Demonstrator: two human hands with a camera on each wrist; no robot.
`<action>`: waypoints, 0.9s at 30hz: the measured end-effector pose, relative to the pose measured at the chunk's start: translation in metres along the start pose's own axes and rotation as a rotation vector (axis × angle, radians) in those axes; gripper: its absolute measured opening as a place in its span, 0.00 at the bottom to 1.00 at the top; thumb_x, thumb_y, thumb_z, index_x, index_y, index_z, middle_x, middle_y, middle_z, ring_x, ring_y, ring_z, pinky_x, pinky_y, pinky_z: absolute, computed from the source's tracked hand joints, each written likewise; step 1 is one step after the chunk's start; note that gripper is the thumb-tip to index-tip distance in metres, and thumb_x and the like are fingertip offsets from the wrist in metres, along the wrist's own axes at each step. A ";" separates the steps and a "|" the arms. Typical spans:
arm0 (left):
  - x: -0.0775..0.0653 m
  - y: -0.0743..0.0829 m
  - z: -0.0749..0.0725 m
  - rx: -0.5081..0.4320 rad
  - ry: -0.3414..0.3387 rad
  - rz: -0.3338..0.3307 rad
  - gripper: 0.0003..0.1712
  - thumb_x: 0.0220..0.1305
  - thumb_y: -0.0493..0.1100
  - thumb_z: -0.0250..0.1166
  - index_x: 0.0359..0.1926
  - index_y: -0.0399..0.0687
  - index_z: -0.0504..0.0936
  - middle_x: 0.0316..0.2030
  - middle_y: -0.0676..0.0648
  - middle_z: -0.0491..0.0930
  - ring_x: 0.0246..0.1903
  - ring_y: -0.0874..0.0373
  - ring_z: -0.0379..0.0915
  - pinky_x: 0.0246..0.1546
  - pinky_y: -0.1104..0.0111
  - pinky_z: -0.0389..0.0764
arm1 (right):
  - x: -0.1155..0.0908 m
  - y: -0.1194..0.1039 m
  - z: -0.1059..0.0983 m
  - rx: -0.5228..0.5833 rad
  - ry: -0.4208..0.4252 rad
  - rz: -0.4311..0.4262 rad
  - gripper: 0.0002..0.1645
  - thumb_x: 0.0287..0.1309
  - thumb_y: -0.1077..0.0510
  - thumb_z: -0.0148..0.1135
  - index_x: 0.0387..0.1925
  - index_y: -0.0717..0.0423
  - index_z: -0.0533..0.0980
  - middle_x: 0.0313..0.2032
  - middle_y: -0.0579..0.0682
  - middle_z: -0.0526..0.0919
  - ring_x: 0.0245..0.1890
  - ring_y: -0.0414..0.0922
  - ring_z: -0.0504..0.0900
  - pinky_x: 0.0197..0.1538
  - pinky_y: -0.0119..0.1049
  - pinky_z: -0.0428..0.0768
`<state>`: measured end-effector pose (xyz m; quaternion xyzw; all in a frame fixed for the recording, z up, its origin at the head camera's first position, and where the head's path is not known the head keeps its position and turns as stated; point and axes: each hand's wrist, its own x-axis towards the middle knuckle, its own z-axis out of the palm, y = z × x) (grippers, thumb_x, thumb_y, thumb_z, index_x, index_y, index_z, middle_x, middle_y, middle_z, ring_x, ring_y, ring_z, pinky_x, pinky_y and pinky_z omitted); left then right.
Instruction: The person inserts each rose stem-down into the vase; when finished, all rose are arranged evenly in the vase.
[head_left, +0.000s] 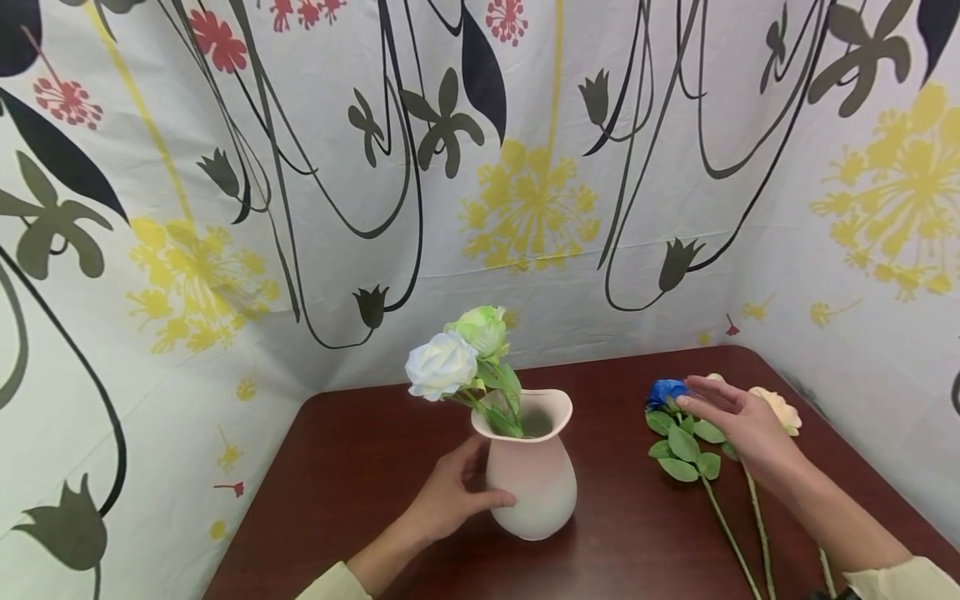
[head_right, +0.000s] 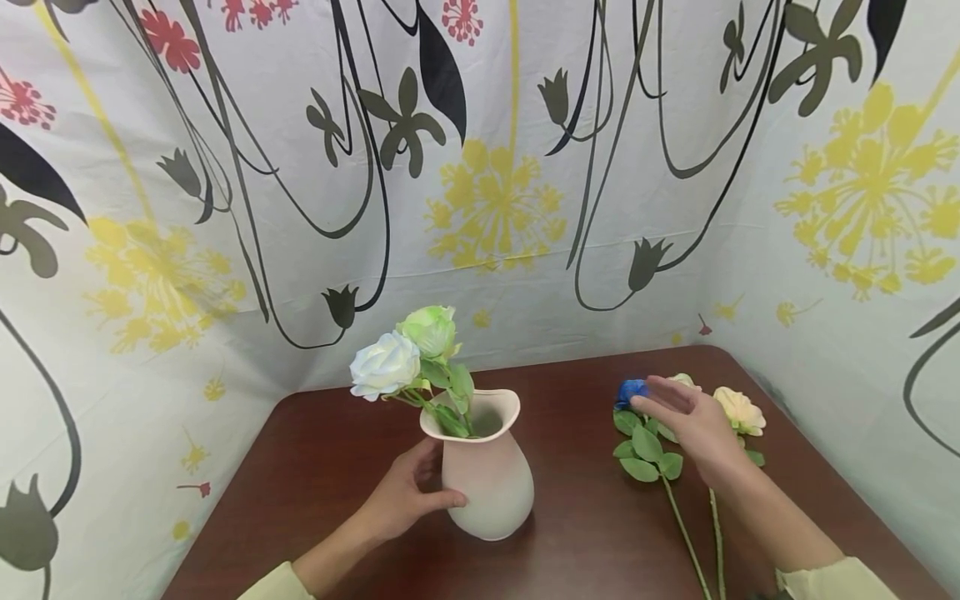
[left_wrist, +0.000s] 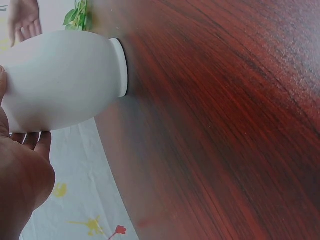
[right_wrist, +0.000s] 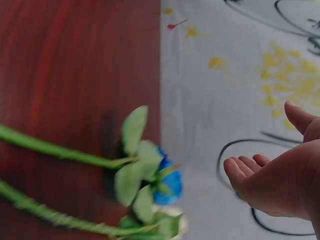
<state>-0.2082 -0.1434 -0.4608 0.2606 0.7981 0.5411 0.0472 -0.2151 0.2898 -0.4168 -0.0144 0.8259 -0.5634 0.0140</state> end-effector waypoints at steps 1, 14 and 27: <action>0.000 0.000 0.000 0.000 0.000 0.000 0.49 0.60 0.50 0.82 0.78 0.73 0.67 0.68 0.57 0.77 0.63 0.57 0.78 0.62 0.61 0.79 | 0.000 0.006 -0.002 -0.006 0.001 0.011 0.48 0.78 0.39 0.59 0.82 0.62 0.55 0.78 0.68 0.61 0.76 0.60 0.63 0.70 0.65 0.66; 0.000 0.001 0.001 0.013 0.006 0.002 0.49 0.60 0.50 0.83 0.78 0.71 0.68 0.68 0.57 0.78 0.63 0.57 0.78 0.62 0.61 0.79 | 0.001 0.054 -0.010 -0.052 0.023 0.164 0.51 0.73 0.35 0.63 0.79 0.67 0.60 0.68 0.57 0.79 0.61 0.42 0.81 0.65 0.51 0.79; 0.000 0.000 0.000 0.006 0.003 0.007 0.49 0.60 0.49 0.82 0.78 0.72 0.67 0.69 0.58 0.77 0.63 0.57 0.77 0.63 0.61 0.79 | 0.000 0.069 -0.007 -0.184 0.023 0.173 0.45 0.70 0.42 0.70 0.73 0.69 0.70 0.69 0.70 0.74 0.72 0.74 0.64 0.62 0.64 0.76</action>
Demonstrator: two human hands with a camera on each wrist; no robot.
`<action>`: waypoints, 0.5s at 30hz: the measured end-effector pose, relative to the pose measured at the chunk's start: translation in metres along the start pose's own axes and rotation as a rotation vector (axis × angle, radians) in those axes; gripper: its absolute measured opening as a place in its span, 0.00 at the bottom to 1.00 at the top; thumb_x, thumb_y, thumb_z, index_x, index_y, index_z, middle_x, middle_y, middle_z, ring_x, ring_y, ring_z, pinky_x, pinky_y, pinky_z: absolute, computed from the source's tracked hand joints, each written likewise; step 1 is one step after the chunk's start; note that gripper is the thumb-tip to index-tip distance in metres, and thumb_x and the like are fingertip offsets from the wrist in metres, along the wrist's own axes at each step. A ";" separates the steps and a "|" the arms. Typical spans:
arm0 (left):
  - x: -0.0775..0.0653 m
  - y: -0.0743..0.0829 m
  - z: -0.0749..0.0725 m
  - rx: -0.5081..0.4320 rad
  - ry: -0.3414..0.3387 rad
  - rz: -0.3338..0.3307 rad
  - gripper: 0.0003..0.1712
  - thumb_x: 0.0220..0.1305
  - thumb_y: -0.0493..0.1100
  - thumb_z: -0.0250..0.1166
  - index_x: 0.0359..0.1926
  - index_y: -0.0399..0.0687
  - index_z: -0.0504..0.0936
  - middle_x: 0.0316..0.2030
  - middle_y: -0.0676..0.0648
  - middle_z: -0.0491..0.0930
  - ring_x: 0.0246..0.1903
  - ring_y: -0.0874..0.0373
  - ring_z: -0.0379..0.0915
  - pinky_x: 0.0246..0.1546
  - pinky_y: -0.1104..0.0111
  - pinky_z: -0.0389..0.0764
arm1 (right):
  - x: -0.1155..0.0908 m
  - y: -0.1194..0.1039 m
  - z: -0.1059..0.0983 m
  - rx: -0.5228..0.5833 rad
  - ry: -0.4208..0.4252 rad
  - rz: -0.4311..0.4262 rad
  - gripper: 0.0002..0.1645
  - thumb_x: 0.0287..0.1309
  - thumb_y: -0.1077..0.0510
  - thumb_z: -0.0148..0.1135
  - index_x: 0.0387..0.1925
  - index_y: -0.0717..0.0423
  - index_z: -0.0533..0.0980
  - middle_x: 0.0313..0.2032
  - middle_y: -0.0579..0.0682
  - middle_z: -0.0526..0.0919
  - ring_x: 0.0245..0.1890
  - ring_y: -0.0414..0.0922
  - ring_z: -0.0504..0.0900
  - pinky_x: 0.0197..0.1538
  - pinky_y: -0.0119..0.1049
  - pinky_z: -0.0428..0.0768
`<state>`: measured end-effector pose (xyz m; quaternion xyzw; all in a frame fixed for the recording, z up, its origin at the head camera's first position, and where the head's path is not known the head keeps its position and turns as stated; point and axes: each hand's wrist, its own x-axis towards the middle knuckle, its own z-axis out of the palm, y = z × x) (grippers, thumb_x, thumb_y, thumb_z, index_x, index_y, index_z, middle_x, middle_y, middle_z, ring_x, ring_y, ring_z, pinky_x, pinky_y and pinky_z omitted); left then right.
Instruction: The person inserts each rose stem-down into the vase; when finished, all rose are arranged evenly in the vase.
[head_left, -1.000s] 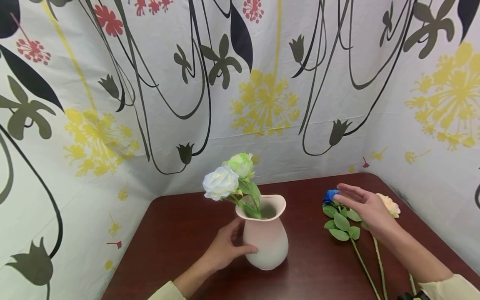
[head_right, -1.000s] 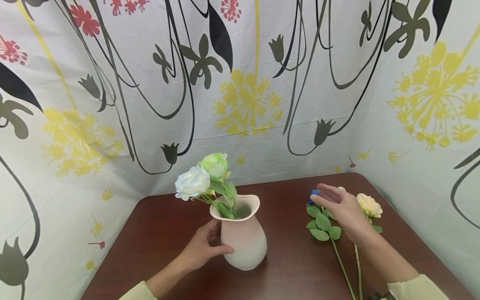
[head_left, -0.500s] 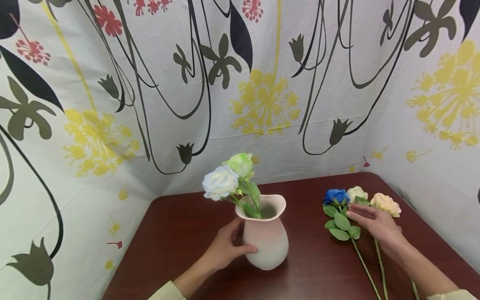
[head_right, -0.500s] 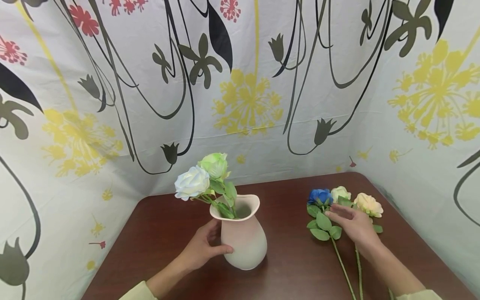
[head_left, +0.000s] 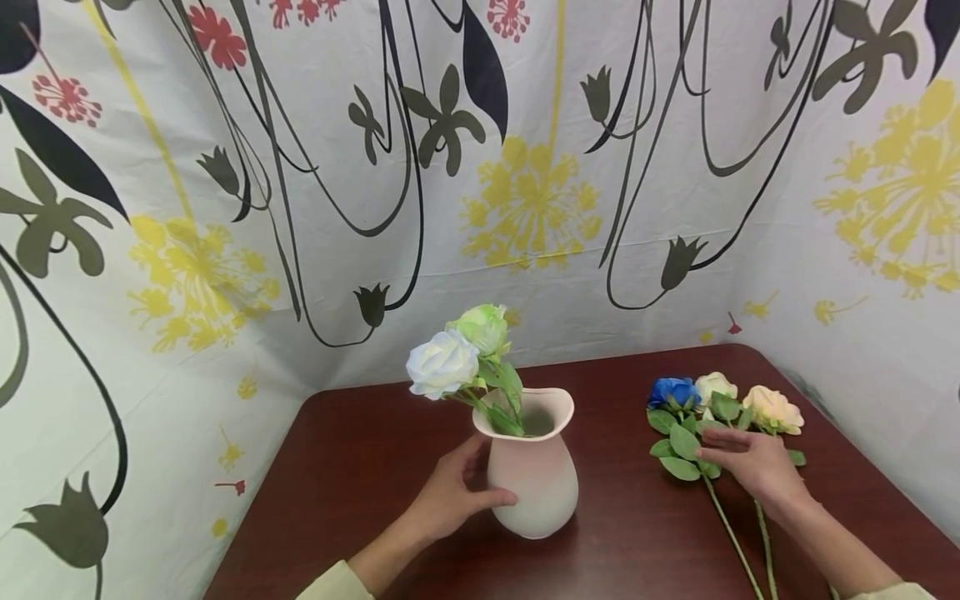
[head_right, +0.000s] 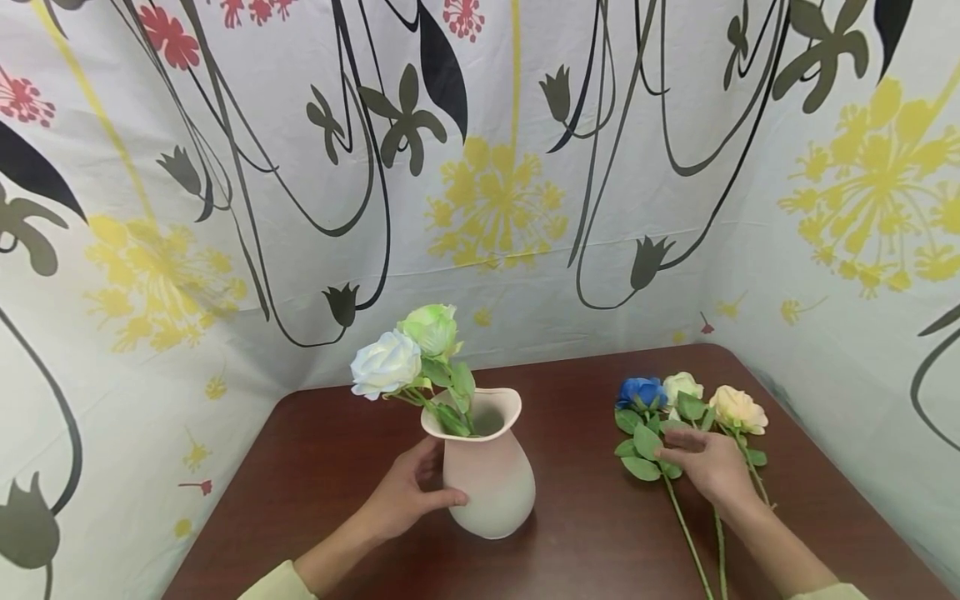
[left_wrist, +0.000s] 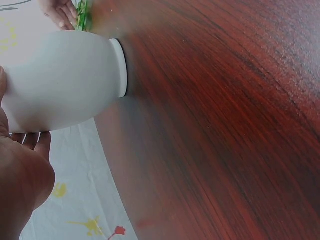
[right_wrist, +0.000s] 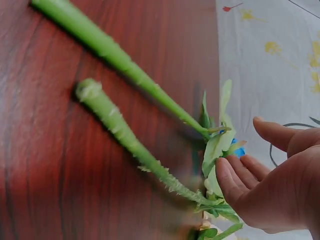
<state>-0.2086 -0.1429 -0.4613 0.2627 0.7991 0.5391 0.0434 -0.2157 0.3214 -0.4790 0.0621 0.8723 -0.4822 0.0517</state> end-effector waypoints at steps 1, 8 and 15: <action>0.000 0.000 0.000 -0.001 0.000 -0.001 0.49 0.60 0.50 0.82 0.78 0.72 0.67 0.69 0.58 0.77 0.63 0.57 0.77 0.63 0.61 0.79 | 0.000 0.001 0.000 -0.014 0.000 -0.005 0.45 0.70 0.41 0.70 0.73 0.69 0.70 0.69 0.69 0.75 0.71 0.74 0.65 0.61 0.63 0.78; 0.000 0.000 0.000 0.001 -0.001 -0.003 0.49 0.61 0.50 0.82 0.78 0.72 0.67 0.69 0.58 0.76 0.64 0.57 0.77 0.63 0.61 0.79 | 0.003 0.006 0.005 -0.078 0.046 -0.042 0.40 0.67 0.44 0.74 0.66 0.71 0.76 0.60 0.67 0.83 0.67 0.72 0.73 0.55 0.57 0.83; 0.000 0.000 0.000 -0.004 -0.003 -0.002 0.49 0.61 0.50 0.82 0.78 0.72 0.67 0.69 0.58 0.77 0.64 0.57 0.76 0.63 0.60 0.78 | 0.006 0.012 0.008 -0.100 0.055 -0.062 0.34 0.66 0.48 0.75 0.61 0.71 0.80 0.57 0.68 0.85 0.64 0.73 0.73 0.54 0.57 0.84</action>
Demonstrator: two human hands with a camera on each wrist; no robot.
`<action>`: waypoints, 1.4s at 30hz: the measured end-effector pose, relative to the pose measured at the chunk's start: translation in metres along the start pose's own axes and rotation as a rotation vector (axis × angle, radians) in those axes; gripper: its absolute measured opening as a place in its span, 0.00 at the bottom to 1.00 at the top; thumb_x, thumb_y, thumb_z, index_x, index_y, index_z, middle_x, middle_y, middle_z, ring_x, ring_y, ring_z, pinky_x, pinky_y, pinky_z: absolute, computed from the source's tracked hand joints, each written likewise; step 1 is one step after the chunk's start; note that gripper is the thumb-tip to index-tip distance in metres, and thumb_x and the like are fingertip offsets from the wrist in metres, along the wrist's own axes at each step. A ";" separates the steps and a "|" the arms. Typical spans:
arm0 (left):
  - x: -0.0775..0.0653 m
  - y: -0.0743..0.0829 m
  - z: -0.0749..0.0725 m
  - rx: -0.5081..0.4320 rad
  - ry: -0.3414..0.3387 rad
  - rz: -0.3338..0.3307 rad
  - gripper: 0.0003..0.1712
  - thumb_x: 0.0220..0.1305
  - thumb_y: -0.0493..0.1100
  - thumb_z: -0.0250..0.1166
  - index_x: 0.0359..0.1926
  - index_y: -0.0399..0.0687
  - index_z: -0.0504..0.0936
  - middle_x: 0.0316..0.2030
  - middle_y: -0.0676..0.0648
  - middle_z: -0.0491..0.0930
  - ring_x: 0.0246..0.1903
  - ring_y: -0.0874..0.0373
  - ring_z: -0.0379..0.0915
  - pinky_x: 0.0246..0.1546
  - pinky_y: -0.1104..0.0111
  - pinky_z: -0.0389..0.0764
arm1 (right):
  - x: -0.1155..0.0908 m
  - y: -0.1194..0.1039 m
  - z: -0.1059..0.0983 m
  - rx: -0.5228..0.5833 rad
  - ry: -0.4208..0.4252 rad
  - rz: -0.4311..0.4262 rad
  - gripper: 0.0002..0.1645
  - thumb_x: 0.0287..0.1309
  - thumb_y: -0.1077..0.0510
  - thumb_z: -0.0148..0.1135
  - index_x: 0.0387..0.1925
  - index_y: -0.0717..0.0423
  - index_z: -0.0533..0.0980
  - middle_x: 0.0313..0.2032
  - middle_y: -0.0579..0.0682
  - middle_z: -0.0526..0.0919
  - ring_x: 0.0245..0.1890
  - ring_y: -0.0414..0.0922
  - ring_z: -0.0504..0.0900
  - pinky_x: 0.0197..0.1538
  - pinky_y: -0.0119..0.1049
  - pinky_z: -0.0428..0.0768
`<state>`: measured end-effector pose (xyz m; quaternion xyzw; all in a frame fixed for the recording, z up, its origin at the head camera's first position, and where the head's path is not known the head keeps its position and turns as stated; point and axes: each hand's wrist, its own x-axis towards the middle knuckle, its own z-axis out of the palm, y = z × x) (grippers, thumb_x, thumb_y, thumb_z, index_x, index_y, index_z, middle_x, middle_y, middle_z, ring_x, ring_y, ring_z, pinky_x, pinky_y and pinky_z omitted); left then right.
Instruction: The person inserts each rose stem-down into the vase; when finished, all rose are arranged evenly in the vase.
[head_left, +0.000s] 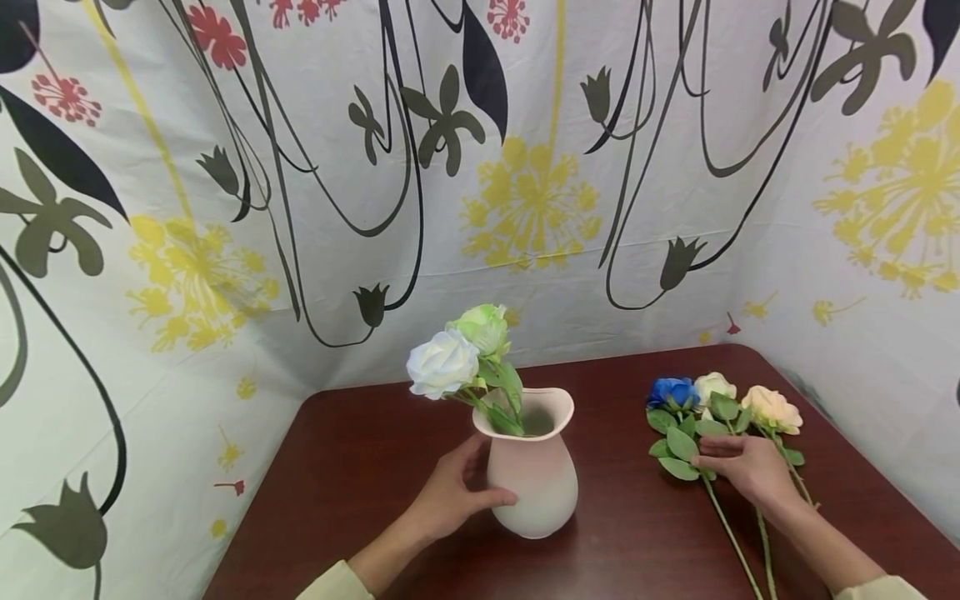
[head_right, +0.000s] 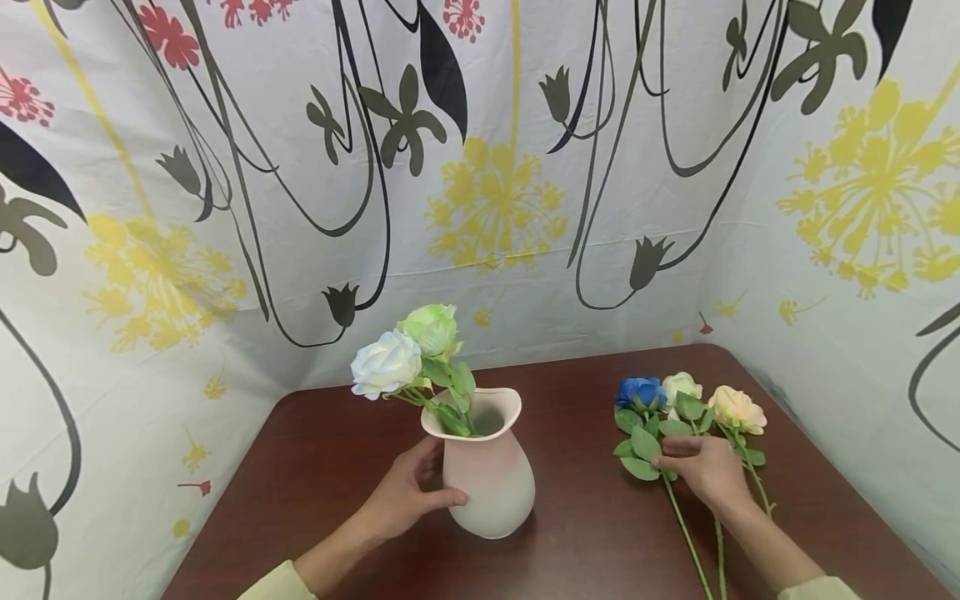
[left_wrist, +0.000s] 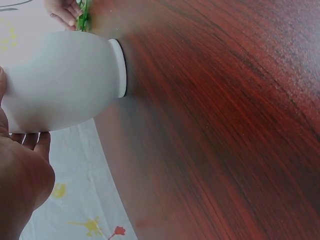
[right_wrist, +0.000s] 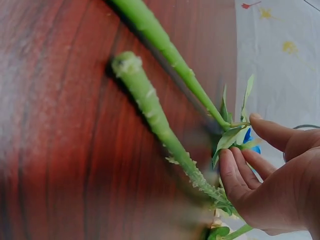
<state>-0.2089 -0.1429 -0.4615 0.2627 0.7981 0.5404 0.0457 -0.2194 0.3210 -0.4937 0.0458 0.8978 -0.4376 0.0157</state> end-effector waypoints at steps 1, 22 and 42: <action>0.000 0.000 0.000 -0.001 0.000 -0.001 0.49 0.61 0.50 0.82 0.78 0.72 0.67 0.69 0.58 0.76 0.64 0.57 0.76 0.63 0.60 0.78 | 0.000 0.001 0.001 0.004 0.000 -0.003 0.34 0.65 0.48 0.76 0.61 0.71 0.80 0.57 0.68 0.85 0.63 0.72 0.75 0.52 0.55 0.85; 0.000 -0.001 0.001 -0.001 0.007 0.011 0.49 0.60 0.50 0.82 0.78 0.73 0.67 0.68 0.59 0.77 0.64 0.57 0.77 0.63 0.61 0.79 | 0.005 0.000 0.012 0.080 -0.023 0.047 0.31 0.62 0.53 0.78 0.56 0.74 0.81 0.44 0.64 0.90 0.39 0.49 0.90 0.38 0.41 0.87; 0.000 -0.002 0.001 -0.010 0.002 0.006 0.49 0.61 0.50 0.82 0.78 0.73 0.67 0.69 0.58 0.77 0.64 0.57 0.77 0.63 0.61 0.79 | 0.014 -0.002 0.017 0.017 0.037 0.068 0.18 0.57 0.56 0.78 0.41 0.68 0.87 0.30 0.49 0.88 0.29 0.44 0.84 0.33 0.41 0.85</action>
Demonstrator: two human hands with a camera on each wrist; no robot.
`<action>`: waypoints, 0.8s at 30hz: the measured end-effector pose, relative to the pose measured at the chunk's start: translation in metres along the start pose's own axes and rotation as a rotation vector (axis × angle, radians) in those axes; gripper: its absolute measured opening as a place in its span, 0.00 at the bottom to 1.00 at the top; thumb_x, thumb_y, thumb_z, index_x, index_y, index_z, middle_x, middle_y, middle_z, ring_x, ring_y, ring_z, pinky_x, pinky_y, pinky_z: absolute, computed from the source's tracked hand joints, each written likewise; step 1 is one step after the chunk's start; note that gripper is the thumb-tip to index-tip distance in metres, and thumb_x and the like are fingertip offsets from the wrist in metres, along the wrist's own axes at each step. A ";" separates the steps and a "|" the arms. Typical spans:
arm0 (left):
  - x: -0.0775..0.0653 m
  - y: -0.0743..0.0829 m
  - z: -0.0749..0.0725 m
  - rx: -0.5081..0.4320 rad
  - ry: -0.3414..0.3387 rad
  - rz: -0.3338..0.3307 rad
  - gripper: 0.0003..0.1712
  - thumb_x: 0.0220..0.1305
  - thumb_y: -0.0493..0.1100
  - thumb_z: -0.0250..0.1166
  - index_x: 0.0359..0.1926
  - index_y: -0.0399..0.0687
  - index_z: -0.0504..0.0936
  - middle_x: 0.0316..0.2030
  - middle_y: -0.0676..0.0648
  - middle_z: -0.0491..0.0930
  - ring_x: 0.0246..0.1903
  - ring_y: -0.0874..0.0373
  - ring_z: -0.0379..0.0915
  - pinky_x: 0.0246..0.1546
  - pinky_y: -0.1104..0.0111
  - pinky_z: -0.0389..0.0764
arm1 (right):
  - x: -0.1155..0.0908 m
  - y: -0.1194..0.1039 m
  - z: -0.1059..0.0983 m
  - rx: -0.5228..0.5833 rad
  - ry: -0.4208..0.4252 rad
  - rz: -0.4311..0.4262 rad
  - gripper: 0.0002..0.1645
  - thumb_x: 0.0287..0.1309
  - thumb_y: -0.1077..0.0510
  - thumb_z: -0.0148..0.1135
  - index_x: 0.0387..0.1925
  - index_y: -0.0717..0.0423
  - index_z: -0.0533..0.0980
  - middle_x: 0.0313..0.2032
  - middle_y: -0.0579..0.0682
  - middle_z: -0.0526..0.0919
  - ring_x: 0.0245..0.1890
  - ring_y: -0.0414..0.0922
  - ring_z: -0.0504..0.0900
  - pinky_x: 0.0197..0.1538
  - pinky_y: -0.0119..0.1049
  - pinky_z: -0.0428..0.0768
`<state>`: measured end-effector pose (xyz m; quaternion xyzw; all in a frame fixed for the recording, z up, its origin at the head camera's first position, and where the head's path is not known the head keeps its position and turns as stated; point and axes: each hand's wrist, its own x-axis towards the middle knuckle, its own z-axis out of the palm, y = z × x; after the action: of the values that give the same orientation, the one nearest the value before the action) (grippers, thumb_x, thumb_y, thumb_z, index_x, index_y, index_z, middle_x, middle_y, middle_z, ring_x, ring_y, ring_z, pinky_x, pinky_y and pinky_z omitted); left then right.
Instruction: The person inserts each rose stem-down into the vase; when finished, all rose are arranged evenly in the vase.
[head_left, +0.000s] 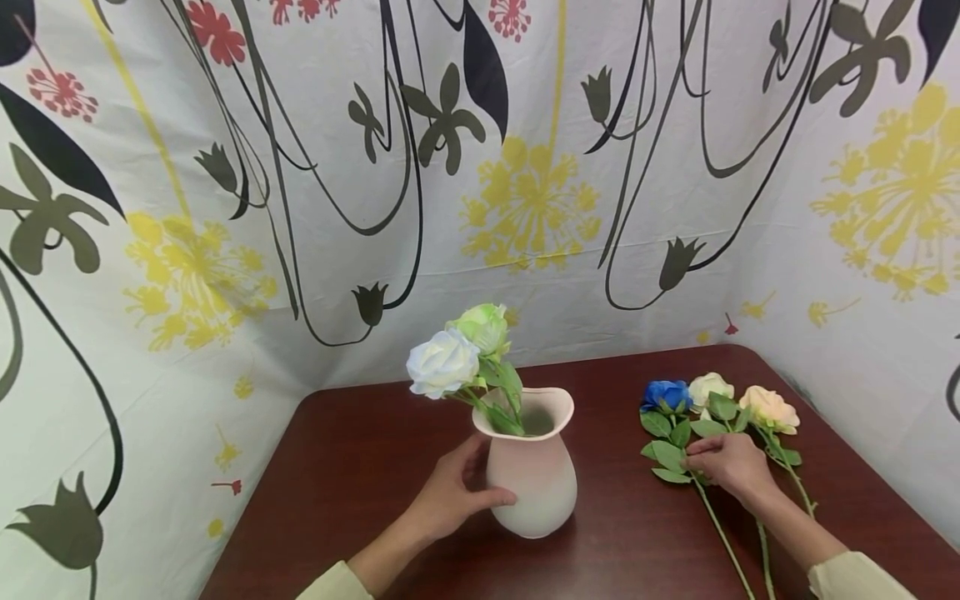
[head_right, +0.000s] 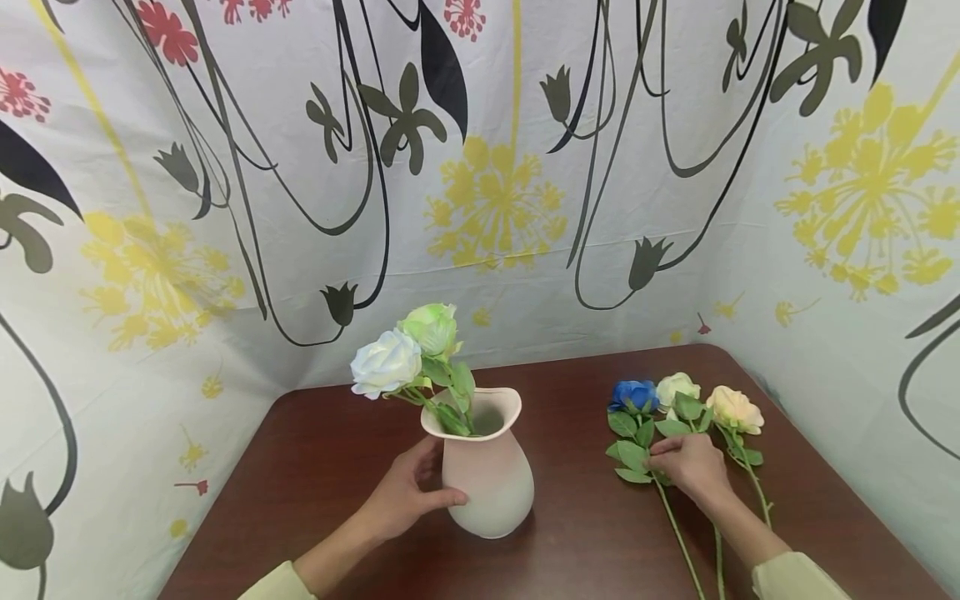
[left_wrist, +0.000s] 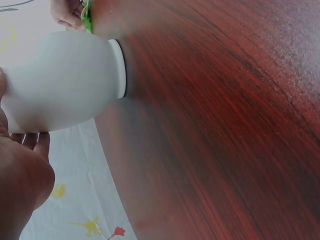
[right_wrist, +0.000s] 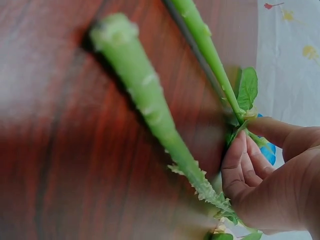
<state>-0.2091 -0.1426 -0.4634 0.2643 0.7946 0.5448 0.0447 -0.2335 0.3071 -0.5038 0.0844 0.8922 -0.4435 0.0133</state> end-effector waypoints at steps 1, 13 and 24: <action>0.000 0.000 0.000 -0.002 -0.001 -0.001 0.49 0.61 0.50 0.82 0.78 0.73 0.67 0.69 0.58 0.77 0.64 0.57 0.77 0.63 0.61 0.79 | 0.000 0.000 0.000 -0.004 -0.001 -0.004 0.18 0.58 0.56 0.78 0.41 0.68 0.87 0.30 0.49 0.88 0.29 0.44 0.84 0.33 0.41 0.86; 0.001 -0.002 0.000 -0.009 -0.001 0.014 0.48 0.61 0.49 0.82 0.78 0.71 0.67 0.68 0.56 0.78 0.63 0.56 0.77 0.63 0.62 0.79 | -0.001 -0.003 0.004 -0.033 0.027 -0.038 0.17 0.60 0.58 0.75 0.42 0.70 0.87 0.32 0.54 0.89 0.27 0.44 0.85 0.30 0.39 0.83; 0.000 -0.001 0.000 -0.006 0.000 0.000 0.49 0.61 0.49 0.82 0.79 0.69 0.67 0.69 0.54 0.78 0.63 0.56 0.77 0.63 0.62 0.79 | -0.005 -0.013 -0.001 0.064 -0.015 -0.025 0.19 0.67 0.58 0.70 0.50 0.73 0.84 0.37 0.54 0.90 0.32 0.44 0.85 0.35 0.40 0.84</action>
<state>-0.2098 -0.1429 -0.4639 0.2643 0.7930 0.5471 0.0454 -0.2312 0.2995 -0.4925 0.0701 0.8785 -0.4724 0.0117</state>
